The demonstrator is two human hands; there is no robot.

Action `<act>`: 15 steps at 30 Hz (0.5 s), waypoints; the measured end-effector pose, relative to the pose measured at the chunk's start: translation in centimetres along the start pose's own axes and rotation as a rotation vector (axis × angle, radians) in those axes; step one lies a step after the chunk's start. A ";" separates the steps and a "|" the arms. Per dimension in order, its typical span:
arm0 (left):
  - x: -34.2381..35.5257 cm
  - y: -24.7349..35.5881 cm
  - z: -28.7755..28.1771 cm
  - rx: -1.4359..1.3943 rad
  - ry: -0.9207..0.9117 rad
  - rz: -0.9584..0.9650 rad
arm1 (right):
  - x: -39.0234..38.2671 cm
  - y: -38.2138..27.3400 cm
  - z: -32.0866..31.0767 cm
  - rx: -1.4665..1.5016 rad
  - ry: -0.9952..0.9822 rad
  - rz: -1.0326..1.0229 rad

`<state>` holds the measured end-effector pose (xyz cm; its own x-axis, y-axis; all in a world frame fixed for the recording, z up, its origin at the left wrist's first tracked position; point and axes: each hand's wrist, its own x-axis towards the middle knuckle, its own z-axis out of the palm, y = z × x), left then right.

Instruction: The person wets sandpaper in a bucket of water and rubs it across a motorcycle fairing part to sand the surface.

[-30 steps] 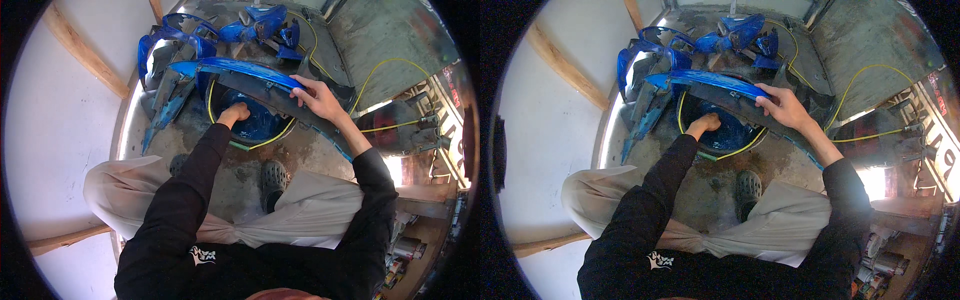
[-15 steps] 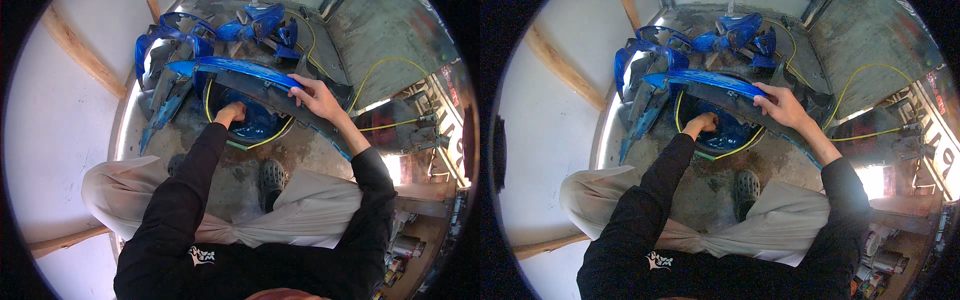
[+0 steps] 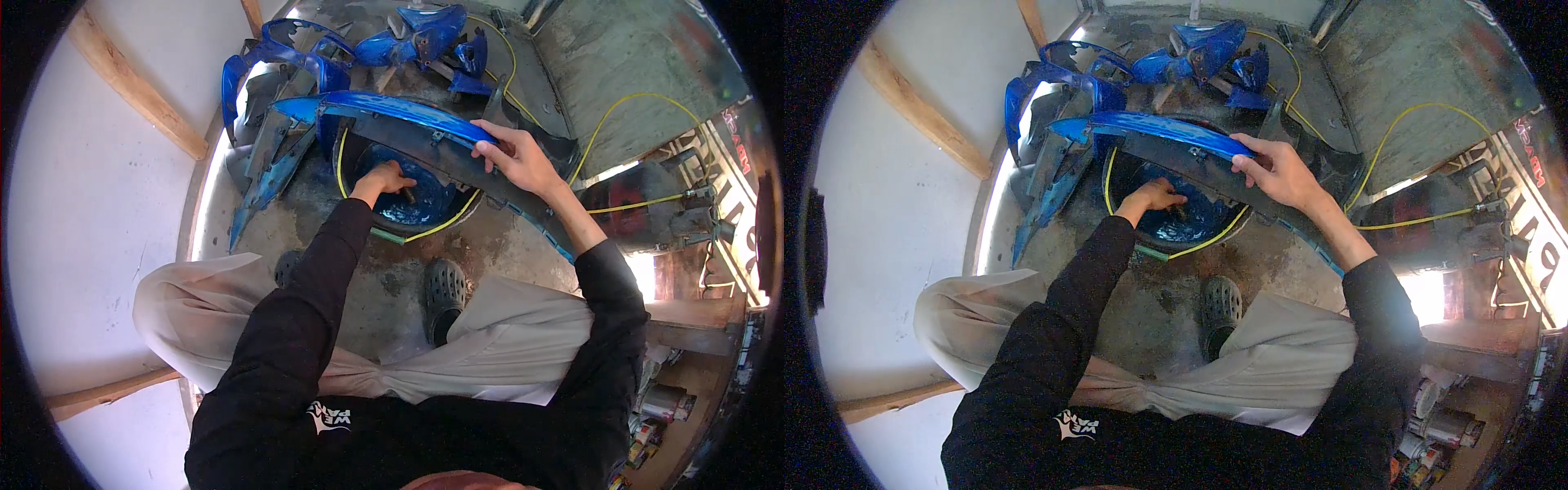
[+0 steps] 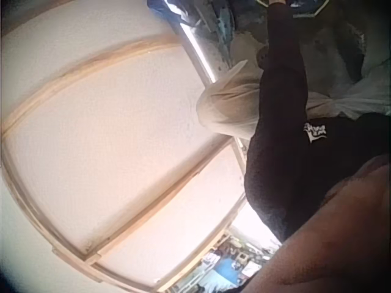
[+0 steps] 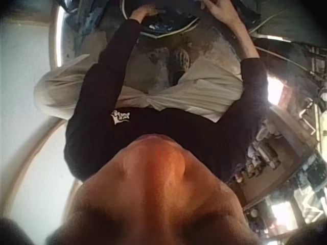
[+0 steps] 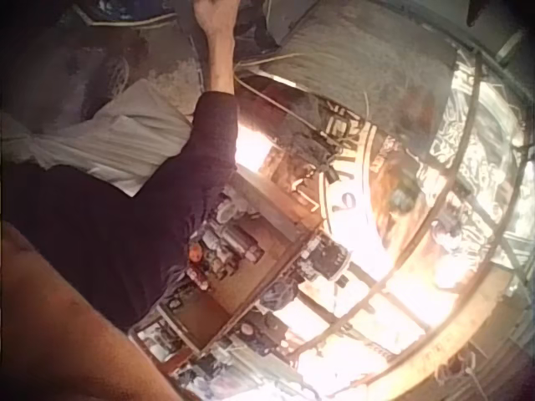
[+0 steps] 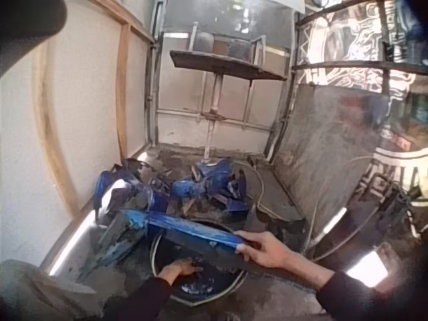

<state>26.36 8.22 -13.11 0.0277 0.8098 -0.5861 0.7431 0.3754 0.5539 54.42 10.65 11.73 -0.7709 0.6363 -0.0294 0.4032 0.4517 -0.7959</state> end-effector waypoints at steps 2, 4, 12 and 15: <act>0.2 -0.5 0.2 0.024 0.037 -0.038 | 0.1 0.5 0.0 0.024 0.029 -0.050; -0.3 -1.2 0.7 0.162 0.144 0.171 | 0.2 0.7 0.0 0.015 0.028 -0.049; -0.9 1.2 0.5 0.163 0.112 0.027 | -0.4 1.5 -0.4 0.012 0.035 -0.035; -0.6 -1.6 -0.5 0.196 0.137 0.000 | 0.9 0.3 0.6 0.036 0.018 -0.074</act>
<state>24.80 7.38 -13.31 -0.0534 0.8682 -0.4933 0.8592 0.2916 0.4203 53.58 11.00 11.07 -0.7888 0.6133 0.0413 0.3271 0.4757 -0.8165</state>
